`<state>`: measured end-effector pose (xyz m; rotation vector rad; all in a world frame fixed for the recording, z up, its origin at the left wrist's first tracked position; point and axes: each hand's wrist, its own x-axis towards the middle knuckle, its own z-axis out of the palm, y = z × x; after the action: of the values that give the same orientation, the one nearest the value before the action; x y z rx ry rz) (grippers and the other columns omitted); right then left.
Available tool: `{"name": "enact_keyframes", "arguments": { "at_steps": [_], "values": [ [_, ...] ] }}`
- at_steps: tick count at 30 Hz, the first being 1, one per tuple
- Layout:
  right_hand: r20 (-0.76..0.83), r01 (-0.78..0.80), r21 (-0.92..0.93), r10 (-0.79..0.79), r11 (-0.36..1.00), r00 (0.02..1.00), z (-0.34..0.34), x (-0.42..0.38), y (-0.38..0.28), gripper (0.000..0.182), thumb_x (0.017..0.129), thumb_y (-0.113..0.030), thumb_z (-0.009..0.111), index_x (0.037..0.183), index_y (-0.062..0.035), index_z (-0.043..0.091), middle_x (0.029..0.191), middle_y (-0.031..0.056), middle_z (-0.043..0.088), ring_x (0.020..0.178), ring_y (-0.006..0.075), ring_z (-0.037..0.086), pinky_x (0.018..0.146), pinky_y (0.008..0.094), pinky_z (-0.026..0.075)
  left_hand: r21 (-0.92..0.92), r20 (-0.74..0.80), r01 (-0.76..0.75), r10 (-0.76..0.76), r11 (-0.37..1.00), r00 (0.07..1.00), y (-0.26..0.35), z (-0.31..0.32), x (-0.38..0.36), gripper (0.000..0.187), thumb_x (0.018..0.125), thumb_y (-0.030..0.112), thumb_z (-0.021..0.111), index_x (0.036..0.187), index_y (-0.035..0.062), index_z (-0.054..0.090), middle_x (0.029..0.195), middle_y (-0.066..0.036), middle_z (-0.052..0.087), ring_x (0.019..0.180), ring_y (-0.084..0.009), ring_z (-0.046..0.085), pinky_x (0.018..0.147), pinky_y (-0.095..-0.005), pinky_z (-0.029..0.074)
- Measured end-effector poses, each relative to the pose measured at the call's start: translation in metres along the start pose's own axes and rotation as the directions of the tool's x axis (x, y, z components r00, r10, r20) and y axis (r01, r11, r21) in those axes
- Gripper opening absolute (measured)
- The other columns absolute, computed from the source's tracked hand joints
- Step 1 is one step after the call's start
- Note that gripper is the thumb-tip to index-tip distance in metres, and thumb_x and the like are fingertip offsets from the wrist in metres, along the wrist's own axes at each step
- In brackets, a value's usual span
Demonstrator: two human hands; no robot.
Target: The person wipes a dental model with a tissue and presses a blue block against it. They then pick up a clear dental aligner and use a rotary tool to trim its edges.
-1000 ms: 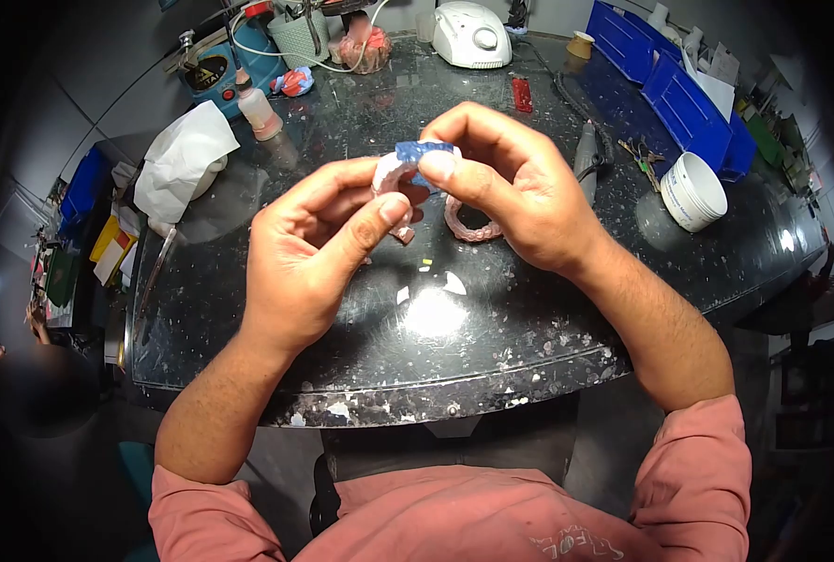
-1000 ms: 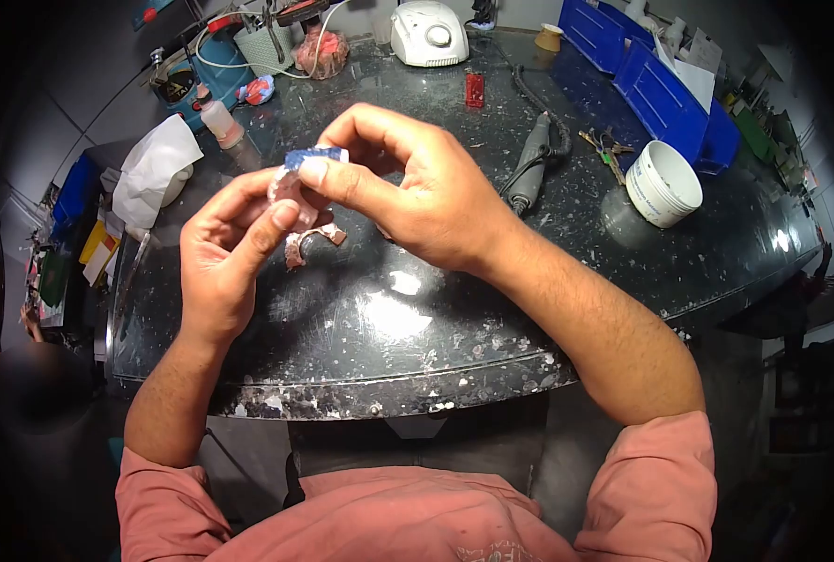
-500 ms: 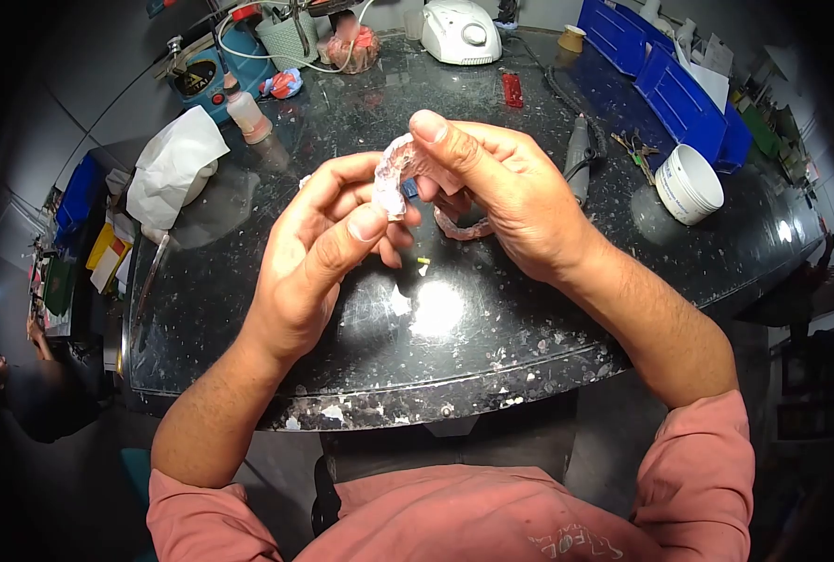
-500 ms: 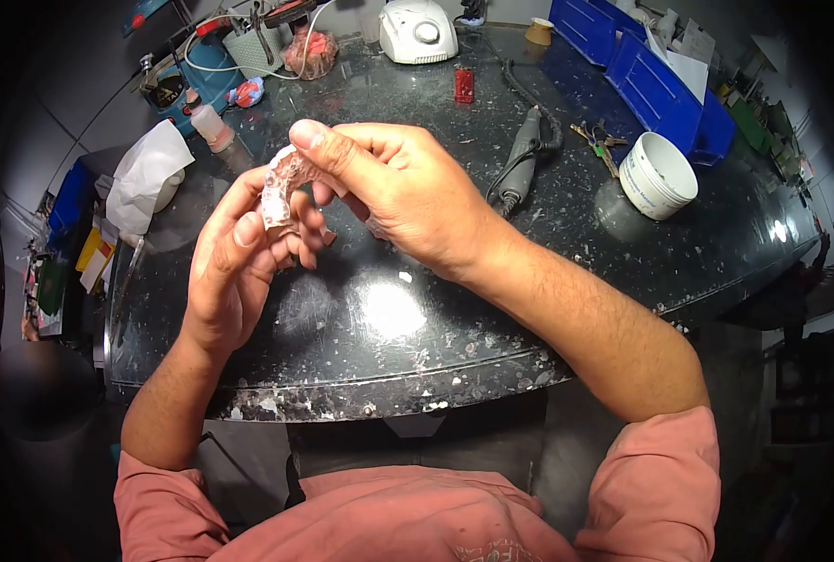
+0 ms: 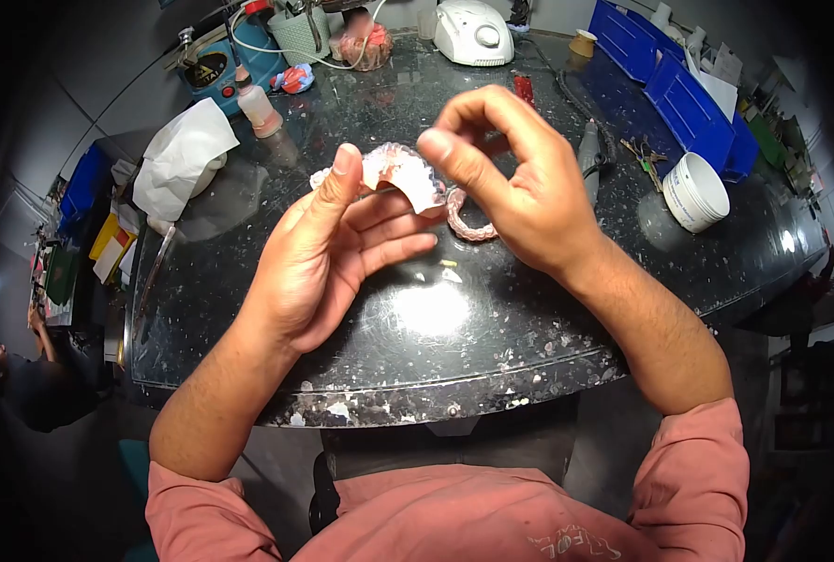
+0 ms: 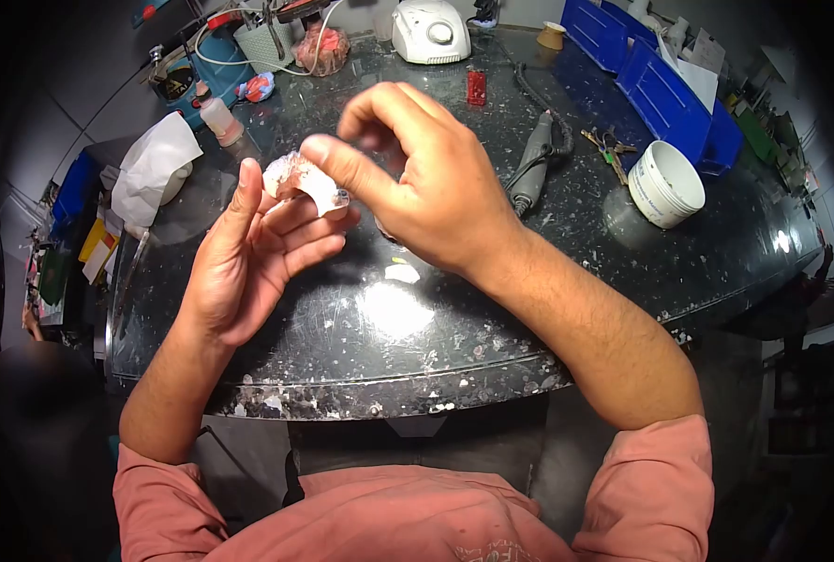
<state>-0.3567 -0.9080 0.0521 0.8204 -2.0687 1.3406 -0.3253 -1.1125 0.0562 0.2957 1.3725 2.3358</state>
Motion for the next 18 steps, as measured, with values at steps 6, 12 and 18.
{"name": "enact_keyframes", "arguments": {
  "at_steps": [6, 12, 18],
  "values": [
    [0.052, 0.311, 0.004, -0.311, 0.95, 0.949, 0.007, -0.004, -0.006, 0.029, 0.082, -0.013, 0.074, 0.109, -0.0034, 0.069, 0.103, 0.0122, 0.07, 0.095, 0.0264, 0.068, 0.082, 0.0335, 0.054, -0.043, -0.004, 0.071, -0.071, 0.997, 0.997, -0.005, 0.005, -0.002, 0.057, 0.104, 0.047, 0.035, 0.128, -0.0017, 0.052, 0.111, -0.018, 0.067, 0.107, -0.0273, 0.067, 0.092, -0.0409, 0.057],
    [0.155, 0.246, 0.088, -0.257, 0.965, 0.954, -0.003, 0.0, -0.004, 0.022, 0.083, -0.01, 0.073, 0.104, -0.0026, 0.071, 0.098, 0.0109, 0.071, 0.088, 0.0231, 0.07, 0.077, 0.0306, 0.055, 0.038, 0.035, 0.13, -0.132, 0.991, 0.991, -0.002, 0.004, -0.001, 0.059, 0.104, 0.048, 0.033, 0.131, -0.0031, 0.047, 0.114, -0.023, 0.066, 0.103, -0.0362, 0.068, 0.087, -0.0399, 0.06],
    [0.219, 0.196, 0.165, -0.23, 0.967, 0.948, -0.01, 0.003, -0.005, 0.022, 0.081, -0.008, 0.075, 0.103, -0.0019, 0.072, 0.097, 0.0104, 0.071, 0.089, 0.0211, 0.068, 0.079, 0.031, 0.054, 0.049, 0.073, 0.135, -0.138, 0.99, 0.988, 0.002, 0.007, -0.003, 0.061, 0.105, 0.047, 0.032, 0.132, -0.0071, 0.045, 0.112, -0.025, 0.065, 0.101, -0.0409, 0.067, 0.086, -0.0402, 0.061]
  ]
}}
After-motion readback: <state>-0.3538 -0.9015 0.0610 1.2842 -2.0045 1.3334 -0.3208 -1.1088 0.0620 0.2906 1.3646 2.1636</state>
